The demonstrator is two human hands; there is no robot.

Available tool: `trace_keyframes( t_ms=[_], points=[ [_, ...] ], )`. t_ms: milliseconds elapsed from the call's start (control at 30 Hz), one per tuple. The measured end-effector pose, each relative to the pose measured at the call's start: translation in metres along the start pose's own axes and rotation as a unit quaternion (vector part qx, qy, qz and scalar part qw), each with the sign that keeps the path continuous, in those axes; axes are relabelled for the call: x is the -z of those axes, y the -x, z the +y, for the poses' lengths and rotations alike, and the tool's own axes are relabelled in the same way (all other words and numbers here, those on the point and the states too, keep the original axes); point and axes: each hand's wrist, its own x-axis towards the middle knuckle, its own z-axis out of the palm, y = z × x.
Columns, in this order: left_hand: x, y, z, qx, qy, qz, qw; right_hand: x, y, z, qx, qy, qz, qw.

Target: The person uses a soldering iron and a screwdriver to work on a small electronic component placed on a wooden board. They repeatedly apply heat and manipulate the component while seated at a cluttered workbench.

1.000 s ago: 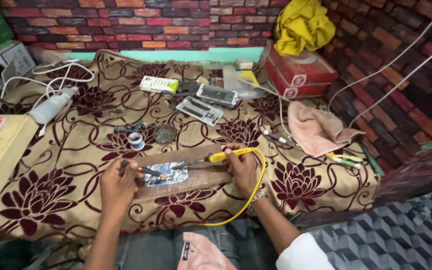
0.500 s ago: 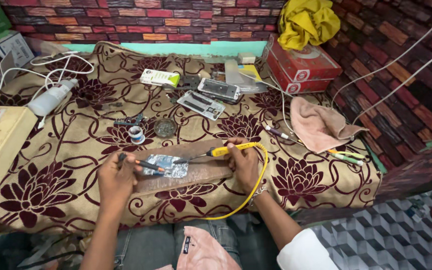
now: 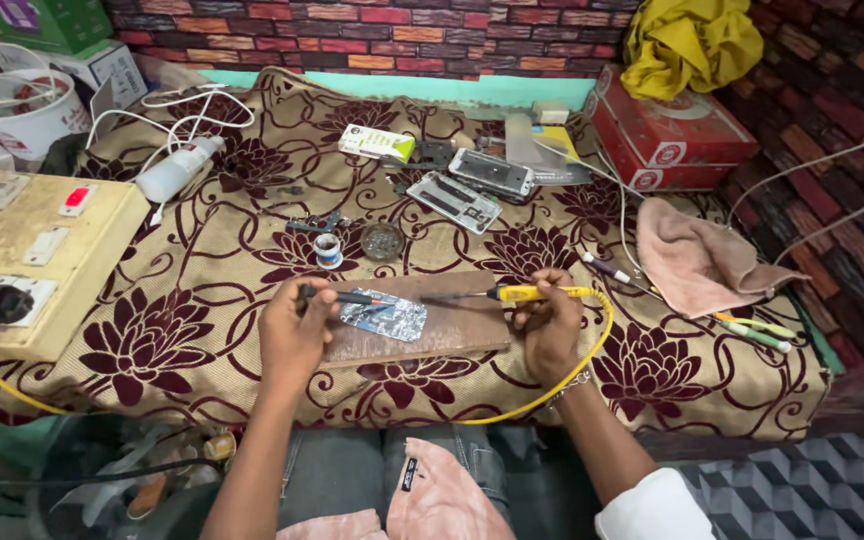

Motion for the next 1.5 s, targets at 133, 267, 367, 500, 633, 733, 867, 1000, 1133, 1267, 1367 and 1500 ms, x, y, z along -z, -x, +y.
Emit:
trace_keyframes(
  t_ms=[133, 267, 367, 500, 633, 733, 867, 1000, 1133, 1267, 1367, 1500],
  points=[
    [0.006, -0.002, 0.004, -0.009, 0.006, -0.007, 1.0, -0.001, 0.001, 0.001, -0.014, -0.03, -0.039, 0.999],
    [0.013, -0.006, 0.009, 0.046, 0.025, -0.015, 0.999, -0.006, 0.002, 0.003, -0.019, -0.003, -0.047, 0.999],
    [0.013, -0.005, 0.009, 0.03, 0.007, -0.015, 0.999, -0.008, 0.002, 0.004, -0.013, 0.012, -0.043, 0.999],
    [0.011, -0.004, 0.008, -0.018, -0.033, -0.021, 0.999, -0.009, 0.001, 0.007, -0.016, 0.03, -0.013, 0.999],
    [0.01, -0.006, 0.011, 0.001, -0.084, -0.018, 0.996, -0.012, 0.0, 0.009, -0.022, 0.017, 0.009, 1.0],
    [0.01, -0.006, 0.012, -0.005, -0.114, -0.019, 0.993, -0.014, 0.001, 0.009, -0.006, 0.025, 0.007, 1.0],
    [0.007, -0.002, 0.01, -0.047, -0.138, -0.012, 0.989, -0.014, 0.002, 0.009, -0.003, 0.029, 0.011, 1.0],
    [0.005, -0.001, 0.008, -0.057, -0.152, -0.01, 0.987, -0.01, 0.002, 0.011, -0.007, 0.013, 0.022, 1.0],
    [0.004, 0.0, 0.006, -0.054, -0.17, -0.006, 0.984, -0.008, 0.001, 0.015, -0.002, 0.015, 0.012, 1.0],
    [0.004, 0.0, 0.007, -0.034, -0.187, -0.009, 0.982, -0.01, -0.001, 0.016, -0.01, 0.051, 0.025, 0.998],
    [0.004, 0.0, 0.007, -0.055, -0.184, -0.009, 0.981, -0.013, 0.0, 0.016, -0.015, 0.101, 0.04, 0.994],
    [0.004, 0.0, 0.005, -0.054, -0.199, -0.002, 0.978, -0.015, 0.001, 0.017, -0.002, 0.098, 0.033, 0.995]
  ],
)
